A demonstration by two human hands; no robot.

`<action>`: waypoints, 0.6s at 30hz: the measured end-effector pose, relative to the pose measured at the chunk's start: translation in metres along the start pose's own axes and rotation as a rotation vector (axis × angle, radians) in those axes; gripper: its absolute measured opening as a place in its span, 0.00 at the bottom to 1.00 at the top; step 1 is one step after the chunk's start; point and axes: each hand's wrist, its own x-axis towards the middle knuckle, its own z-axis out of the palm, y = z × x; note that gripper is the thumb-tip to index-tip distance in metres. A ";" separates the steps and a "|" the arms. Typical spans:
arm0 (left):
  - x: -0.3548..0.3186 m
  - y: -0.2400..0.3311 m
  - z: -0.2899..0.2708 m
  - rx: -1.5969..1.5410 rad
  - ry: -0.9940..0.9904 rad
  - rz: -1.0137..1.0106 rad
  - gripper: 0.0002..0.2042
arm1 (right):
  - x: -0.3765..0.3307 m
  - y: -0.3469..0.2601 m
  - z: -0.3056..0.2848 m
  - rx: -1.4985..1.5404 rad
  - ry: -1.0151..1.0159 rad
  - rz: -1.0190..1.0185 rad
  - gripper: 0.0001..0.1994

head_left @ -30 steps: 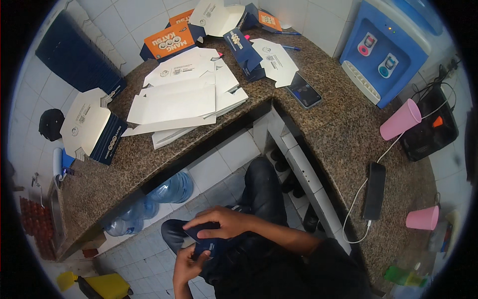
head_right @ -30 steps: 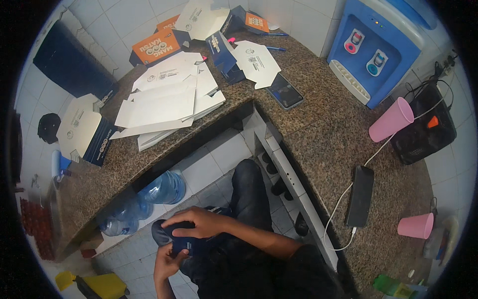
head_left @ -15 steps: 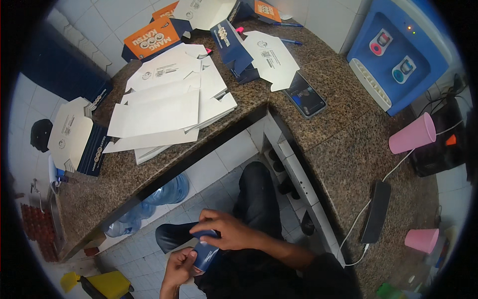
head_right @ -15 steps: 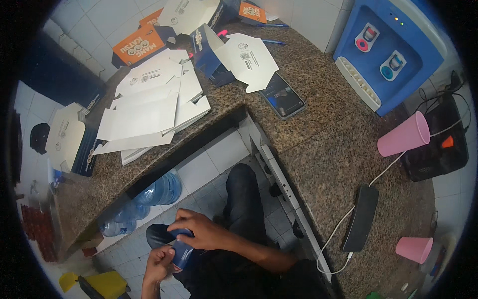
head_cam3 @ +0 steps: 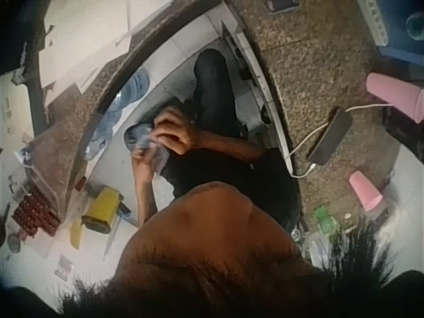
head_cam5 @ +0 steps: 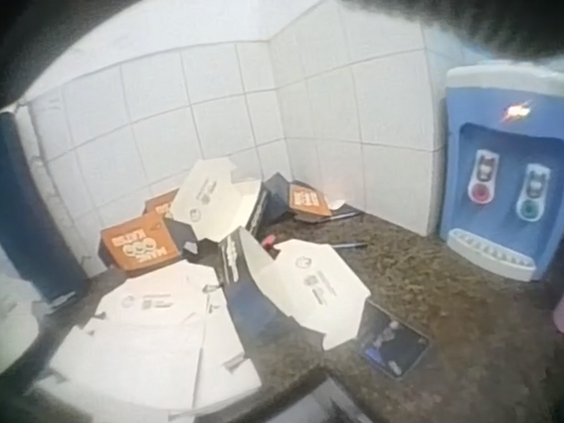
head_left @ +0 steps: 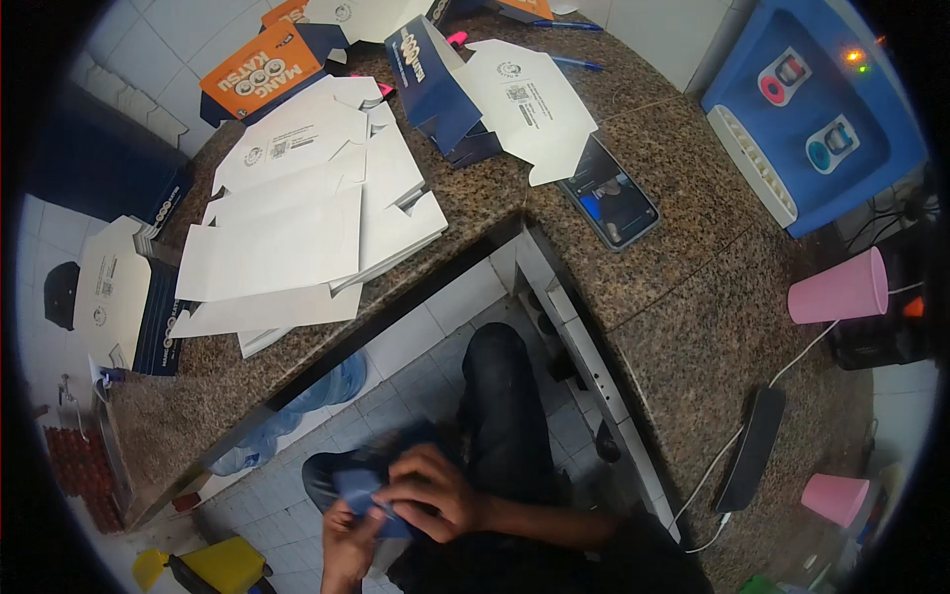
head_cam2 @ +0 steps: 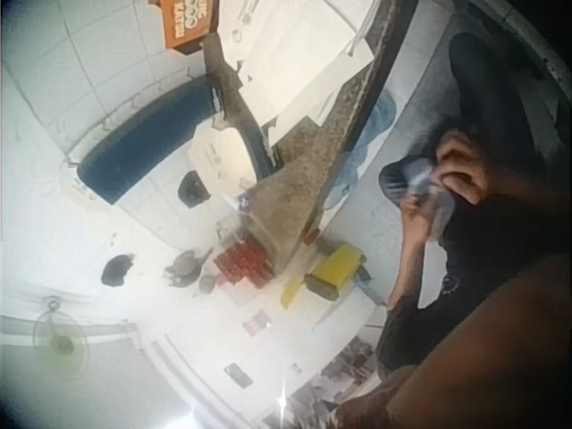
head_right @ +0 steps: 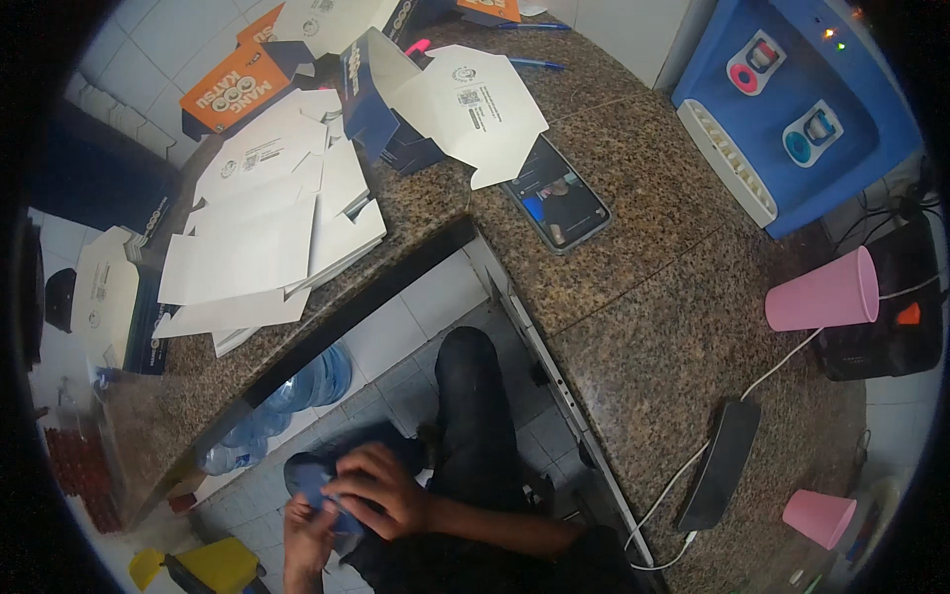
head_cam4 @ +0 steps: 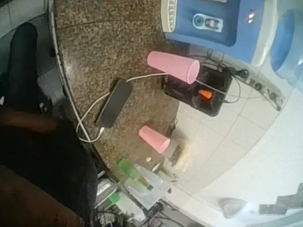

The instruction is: Assemble flat-packed cardboard food delivery boxes by folding and tucking flaps.

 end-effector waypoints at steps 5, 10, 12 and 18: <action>0.020 0.007 0.032 -0.278 0.354 0.180 0.11 | -0.025 0.023 0.015 0.208 -0.135 -0.139 0.08; 0.032 -0.026 0.038 -0.230 0.453 0.369 0.10 | -0.023 0.044 0.020 -0.084 -0.075 -0.236 0.15; 0.036 -0.034 0.040 -0.121 0.513 0.428 0.09 | -0.022 0.047 0.023 -0.142 -0.027 -0.232 0.17; 0.038 -0.048 0.036 0.011 0.531 0.429 0.12 | -0.013 0.047 0.024 0.045 -0.006 0.102 0.24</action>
